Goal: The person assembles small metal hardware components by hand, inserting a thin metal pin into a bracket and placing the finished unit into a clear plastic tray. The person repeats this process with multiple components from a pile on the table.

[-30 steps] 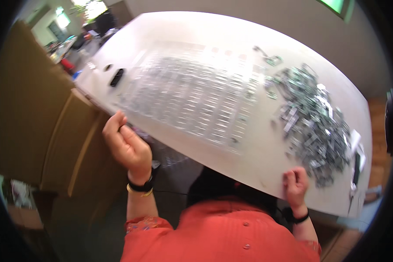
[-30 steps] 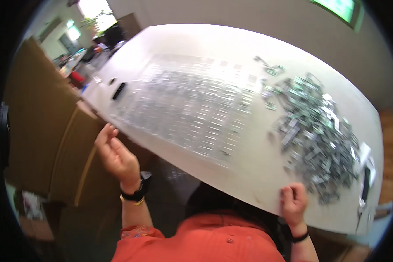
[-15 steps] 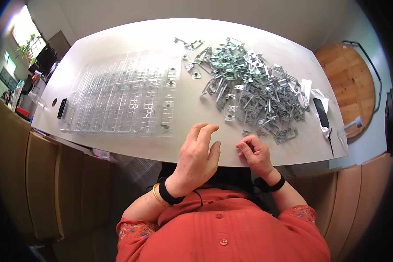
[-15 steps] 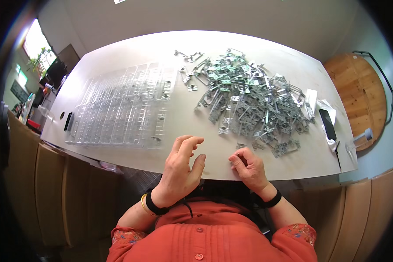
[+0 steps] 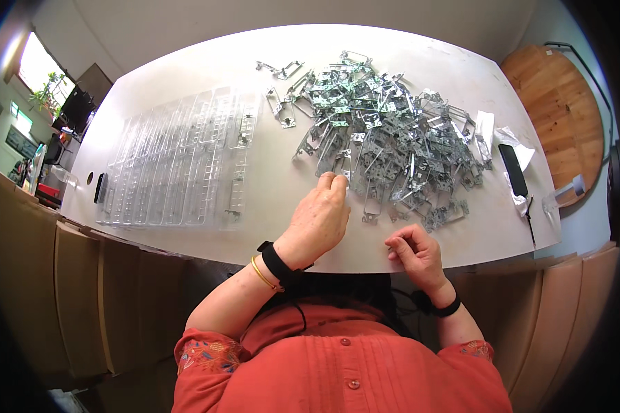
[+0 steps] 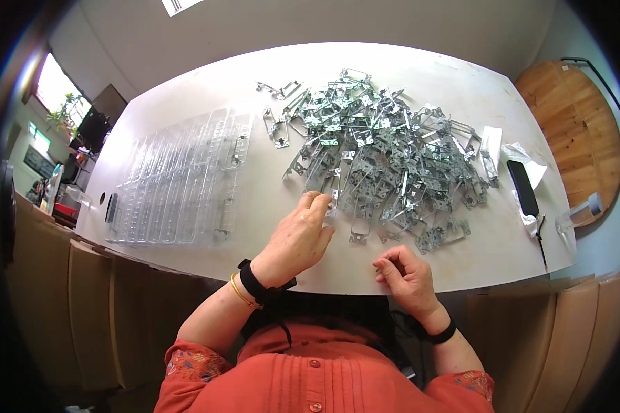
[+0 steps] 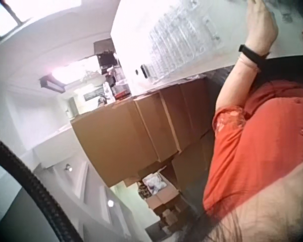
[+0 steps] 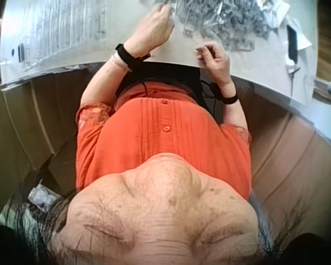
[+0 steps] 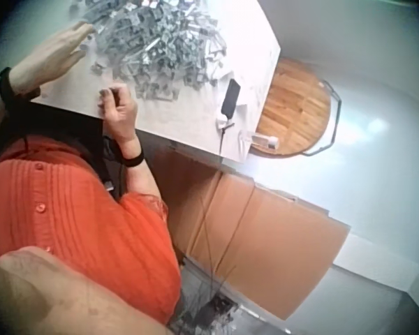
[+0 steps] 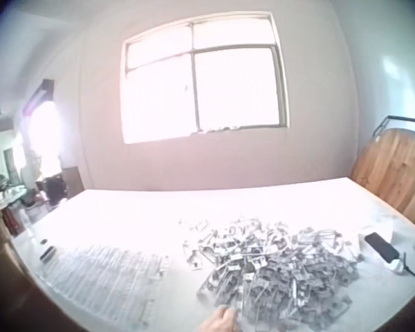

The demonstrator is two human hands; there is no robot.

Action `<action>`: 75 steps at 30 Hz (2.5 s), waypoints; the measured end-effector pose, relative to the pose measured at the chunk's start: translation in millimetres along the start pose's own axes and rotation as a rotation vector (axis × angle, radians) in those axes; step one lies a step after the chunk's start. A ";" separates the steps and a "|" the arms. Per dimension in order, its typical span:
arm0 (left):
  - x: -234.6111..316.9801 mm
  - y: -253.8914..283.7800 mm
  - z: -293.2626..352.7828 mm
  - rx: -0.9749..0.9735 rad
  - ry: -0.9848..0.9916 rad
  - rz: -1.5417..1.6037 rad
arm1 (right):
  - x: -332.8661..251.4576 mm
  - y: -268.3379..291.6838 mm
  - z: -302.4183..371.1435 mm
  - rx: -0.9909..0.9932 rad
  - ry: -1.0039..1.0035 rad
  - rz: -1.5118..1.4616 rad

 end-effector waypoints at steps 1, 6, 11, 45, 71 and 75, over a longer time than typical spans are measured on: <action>-0.8 -2.5 -4.9 -0.028 0.038 -0.015 | -2.1 2.3 -0.2 -0.010 -0.010 -0.004; -10.9 -15.7 -14.4 -0.045 0.104 -0.095 | -4.0 6.1 0.1 -0.066 -0.018 -0.030; -8.1 -22.8 -15.6 0.034 0.058 -0.141 | -4.0 9.7 -1.8 -0.149 -0.066 -0.110; -29.2 -6.3 112.3 0.384 -0.067 -0.203 | -6.1 -11.8 -7.8 -0.048 0.015 0.083; -42.8 -0.1 135.6 0.539 0.046 -0.120 | -41.4 -86.5 -44.1 -0.162 0.273 0.320; -45.7 -2.8 138.5 0.547 0.044 -0.111 | -34.2 -86.2 -46.2 -0.191 0.218 0.281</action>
Point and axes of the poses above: each hand's wrist, its own z-axis away from the middle knuckle, its own y-axis out of the back of the hand, x = y × z, the point moved 3 cm from there along -z, towards the middle knuckle, and after that the axes turned 6 degrees about z, right-handed, at the moved point
